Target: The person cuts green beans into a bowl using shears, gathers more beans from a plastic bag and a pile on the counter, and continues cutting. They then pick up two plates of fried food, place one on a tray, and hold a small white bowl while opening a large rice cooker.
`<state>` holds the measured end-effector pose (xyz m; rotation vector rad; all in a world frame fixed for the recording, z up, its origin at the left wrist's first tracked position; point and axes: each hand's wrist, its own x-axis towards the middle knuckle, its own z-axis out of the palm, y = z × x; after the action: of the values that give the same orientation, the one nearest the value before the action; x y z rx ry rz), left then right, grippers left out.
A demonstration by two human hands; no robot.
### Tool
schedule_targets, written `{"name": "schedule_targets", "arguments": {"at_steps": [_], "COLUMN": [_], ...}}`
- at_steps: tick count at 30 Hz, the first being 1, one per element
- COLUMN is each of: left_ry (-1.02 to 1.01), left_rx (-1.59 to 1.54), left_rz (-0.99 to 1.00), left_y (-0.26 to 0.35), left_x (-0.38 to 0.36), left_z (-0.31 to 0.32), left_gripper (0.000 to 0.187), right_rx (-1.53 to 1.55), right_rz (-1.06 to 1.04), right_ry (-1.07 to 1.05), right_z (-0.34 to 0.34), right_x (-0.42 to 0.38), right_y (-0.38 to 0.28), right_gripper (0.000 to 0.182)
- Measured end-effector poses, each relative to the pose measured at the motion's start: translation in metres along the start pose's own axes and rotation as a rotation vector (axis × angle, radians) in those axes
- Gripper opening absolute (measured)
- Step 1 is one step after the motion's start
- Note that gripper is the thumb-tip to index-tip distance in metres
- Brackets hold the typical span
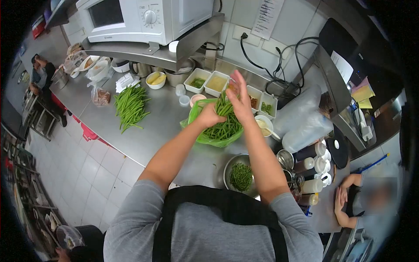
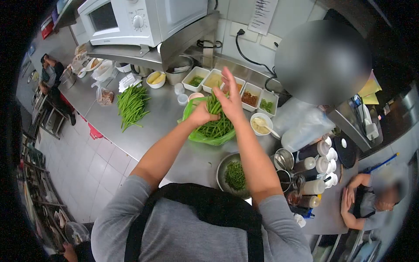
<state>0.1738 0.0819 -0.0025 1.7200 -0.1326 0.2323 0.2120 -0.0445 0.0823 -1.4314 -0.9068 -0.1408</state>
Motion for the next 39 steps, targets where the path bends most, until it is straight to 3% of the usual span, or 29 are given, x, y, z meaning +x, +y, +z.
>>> {"name": "schedule_targets", "arguments": {"at_steps": [1, 4, 5, 8, 11, 14, 15, 18, 19, 22, 23, 26, 29, 32, 35, 38, 39], "left_ry": [-0.022, 0.033, 0.071, -0.035, 0.229, 0.087, 0.100, 0.108, 0.123, 0.226, 0.243, 0.269, 0.247, 0.158, 0.097, 0.155, 0.150], "left_rx": [0.024, 0.178, 0.244, 0.009, 0.385, -0.318, -0.539, -0.797, -0.838, -0.756, -0.706, -0.876, -0.835, -0.826, -0.776, -0.693, -0.657], "left_rz": [-0.002, 0.045, 0.068, -0.015, 0.040, -0.117, -0.099, -0.137, -0.109, 0.003, 0.006, -0.003, 0.052, 0.079, 0.061, 0.057, 0.046], "left_y": [-0.007, -0.001, 0.004, -0.019, -0.034, 0.020, 0.011, 0.059, 0.061, 0.061, 0.052, 0.064, 0.081, 0.096, 0.092, 0.081, 0.079], "left_x": [0.002, -0.002, -0.006, 0.003, 0.006, 0.009, 0.020, 0.021, 0.026, 0.028, 0.029, 0.031, 0.039, 0.041, 0.032, 0.017, 0.013], "left_z": [0.000, 0.004, 0.004, 0.001, 0.003, -0.018, -0.022, -0.021, -0.021, -0.008, -0.006, -0.013, -0.028, -0.031, -0.022, 0.008, 0.015], "left_gripper": [0.040, 0.043, 0.044, 0.046, 0.043, 0.036, 0.029, 0.024, 0.028, 0.033, 0.035, 0.023, 0.018, 0.017, 0.025, 0.034, 0.040], "right_rx": [-0.121, -0.431, -0.386, -0.485, -0.538, -0.209, -0.278, -0.401, -0.483, -0.607, -0.597, -0.571, -0.635, -0.590, 0.655, 1.321, 1.445], "right_rz": [-0.092, 0.004, 0.059, -0.098, 0.004, 0.013, 0.093, 0.166, 0.253, 0.315, 0.282, 0.190, 0.258, 0.085, 0.589, 0.842, 0.731], "right_ry": [-0.025, -0.513, -0.466, -0.140, -0.311, 0.005, -0.036, -0.170, -0.174, -0.092, -0.019, 0.043, -0.091, -0.016, 0.362, 0.529, 0.558], "right_z": [0.002, -0.002, -0.003, -0.001, 0.001, -0.009, -0.010, 0.011, 0.014, 0.024, 0.026, 0.025, 0.018, 0.011, 0.017, 0.026, 0.033], "right_x": [0.004, 0.006, 0.005, 0.005, -0.010, -0.011, -0.016, -0.033, -0.035, -0.034, -0.036, -0.043, -0.056, -0.065, -0.045, -0.036, -0.035], "right_y": [0.002, 0.011, 0.013, 0.006, 0.019, 0.008, 0.010, 0.010, 0.018, 0.028, 0.029, 0.036, 0.064, 0.087, 0.063, 0.003, 0.008], "right_gripper": [0.047, 0.037, 0.035, 0.040, 0.056, 0.080, 0.089, 0.089, 0.072, 0.061, 0.040, 0.031, 0.025, 0.023, 0.041, 0.051, 0.049]}}
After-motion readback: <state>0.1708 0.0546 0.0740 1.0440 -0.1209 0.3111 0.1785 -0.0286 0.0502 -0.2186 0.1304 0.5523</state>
